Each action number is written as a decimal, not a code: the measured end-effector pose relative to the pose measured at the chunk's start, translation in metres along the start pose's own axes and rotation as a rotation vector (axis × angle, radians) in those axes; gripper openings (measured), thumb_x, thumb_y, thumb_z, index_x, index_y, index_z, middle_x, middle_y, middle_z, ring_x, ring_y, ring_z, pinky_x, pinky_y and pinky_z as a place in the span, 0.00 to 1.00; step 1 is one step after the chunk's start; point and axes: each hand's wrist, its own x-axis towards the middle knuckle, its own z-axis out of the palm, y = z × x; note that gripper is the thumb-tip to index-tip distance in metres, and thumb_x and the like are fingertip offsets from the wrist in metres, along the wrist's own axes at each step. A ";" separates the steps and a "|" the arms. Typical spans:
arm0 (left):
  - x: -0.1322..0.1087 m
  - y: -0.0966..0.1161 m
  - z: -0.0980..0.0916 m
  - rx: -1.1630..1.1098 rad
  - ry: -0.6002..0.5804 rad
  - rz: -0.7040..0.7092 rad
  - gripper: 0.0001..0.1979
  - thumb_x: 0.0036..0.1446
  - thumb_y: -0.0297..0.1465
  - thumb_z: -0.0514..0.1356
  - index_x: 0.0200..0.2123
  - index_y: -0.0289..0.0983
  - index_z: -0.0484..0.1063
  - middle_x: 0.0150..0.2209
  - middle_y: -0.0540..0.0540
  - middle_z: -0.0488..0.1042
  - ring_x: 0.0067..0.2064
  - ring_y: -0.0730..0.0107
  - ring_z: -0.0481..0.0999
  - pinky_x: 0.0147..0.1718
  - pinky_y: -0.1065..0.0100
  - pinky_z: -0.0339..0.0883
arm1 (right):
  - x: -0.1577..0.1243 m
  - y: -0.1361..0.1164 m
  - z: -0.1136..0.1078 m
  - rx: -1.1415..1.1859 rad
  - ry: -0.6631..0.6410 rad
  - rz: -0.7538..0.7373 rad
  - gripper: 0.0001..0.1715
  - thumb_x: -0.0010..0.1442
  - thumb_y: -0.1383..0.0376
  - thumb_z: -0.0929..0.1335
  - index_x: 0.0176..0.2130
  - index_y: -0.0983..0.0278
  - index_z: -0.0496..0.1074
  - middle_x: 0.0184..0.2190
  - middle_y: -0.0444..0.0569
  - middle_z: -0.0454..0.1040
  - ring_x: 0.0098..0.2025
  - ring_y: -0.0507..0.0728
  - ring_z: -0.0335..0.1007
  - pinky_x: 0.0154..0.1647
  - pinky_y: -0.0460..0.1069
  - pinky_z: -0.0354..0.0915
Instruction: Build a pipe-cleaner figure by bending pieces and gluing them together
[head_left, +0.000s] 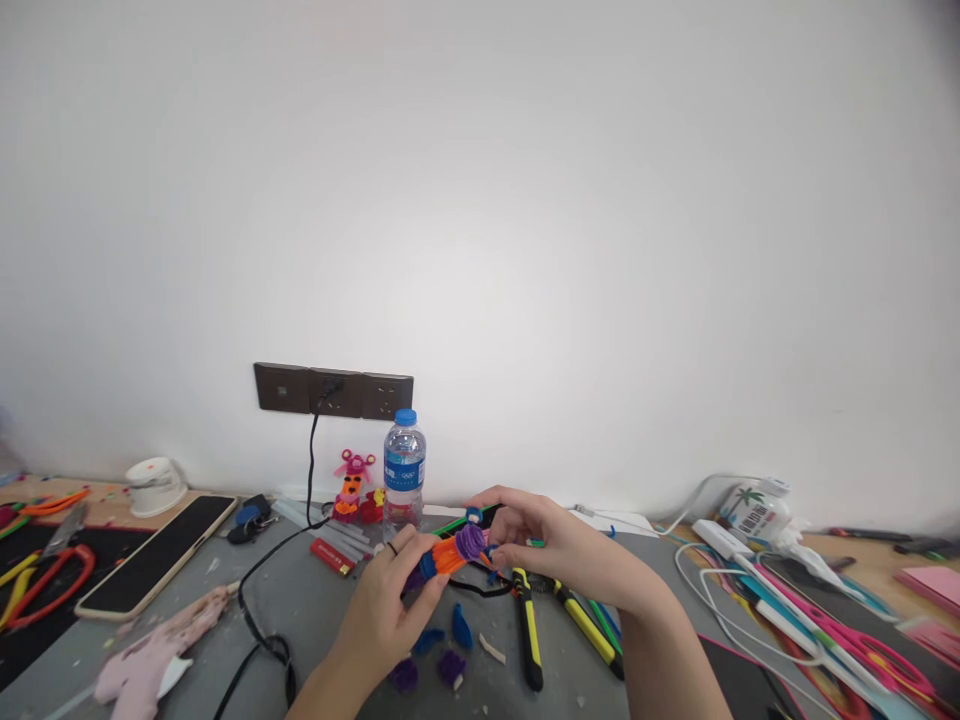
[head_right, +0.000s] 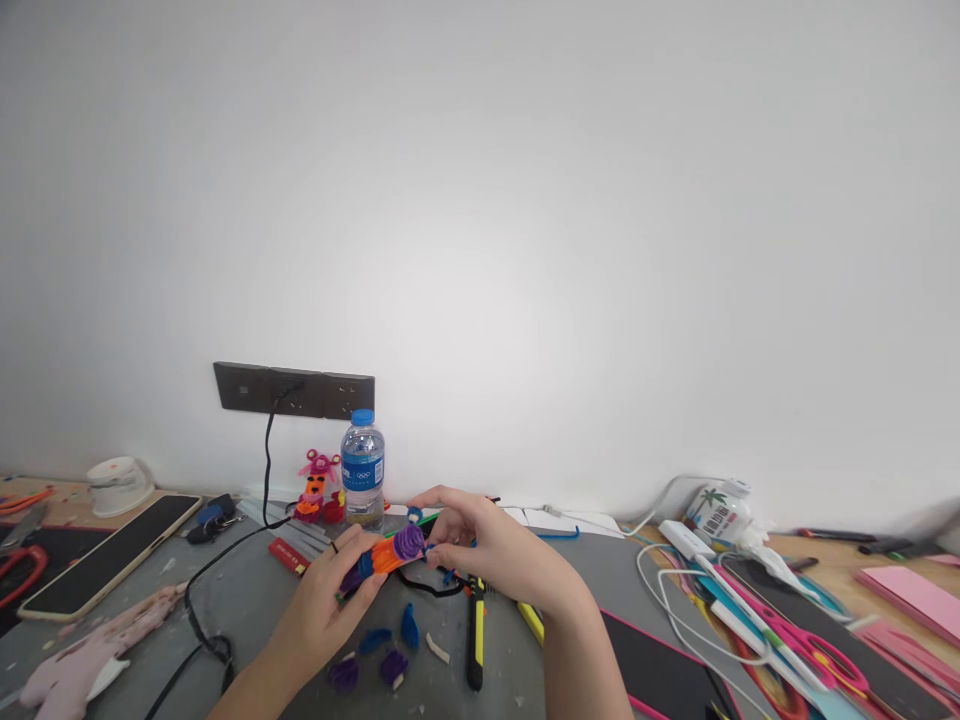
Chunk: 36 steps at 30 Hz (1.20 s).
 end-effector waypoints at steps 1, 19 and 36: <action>0.000 0.000 0.000 -0.003 0.000 0.002 0.14 0.64 0.36 0.53 0.50 0.40 0.70 0.47 0.37 0.76 0.48 0.53 0.77 0.40 0.64 0.73 | 0.000 0.000 0.000 -0.002 0.001 0.000 0.26 0.60 0.65 0.70 0.57 0.57 0.66 0.32 0.44 0.74 0.35 0.55 0.70 0.37 0.50 0.65; -0.001 -0.002 0.000 0.013 0.010 0.008 0.14 0.64 0.36 0.54 0.51 0.40 0.71 0.48 0.37 0.77 0.47 0.53 0.78 0.41 0.62 0.74 | -0.001 -0.001 0.000 -0.007 -0.009 -0.002 0.26 0.60 0.64 0.70 0.57 0.57 0.66 0.33 0.45 0.75 0.35 0.55 0.70 0.37 0.50 0.65; -0.002 -0.002 0.000 -0.015 0.033 0.009 0.15 0.63 0.36 0.56 0.51 0.41 0.72 0.48 0.38 0.77 0.50 0.53 0.77 0.43 0.62 0.74 | -0.003 -0.007 0.000 0.008 -0.005 0.034 0.26 0.59 0.63 0.70 0.57 0.58 0.66 0.34 0.46 0.76 0.36 0.56 0.71 0.38 0.51 0.66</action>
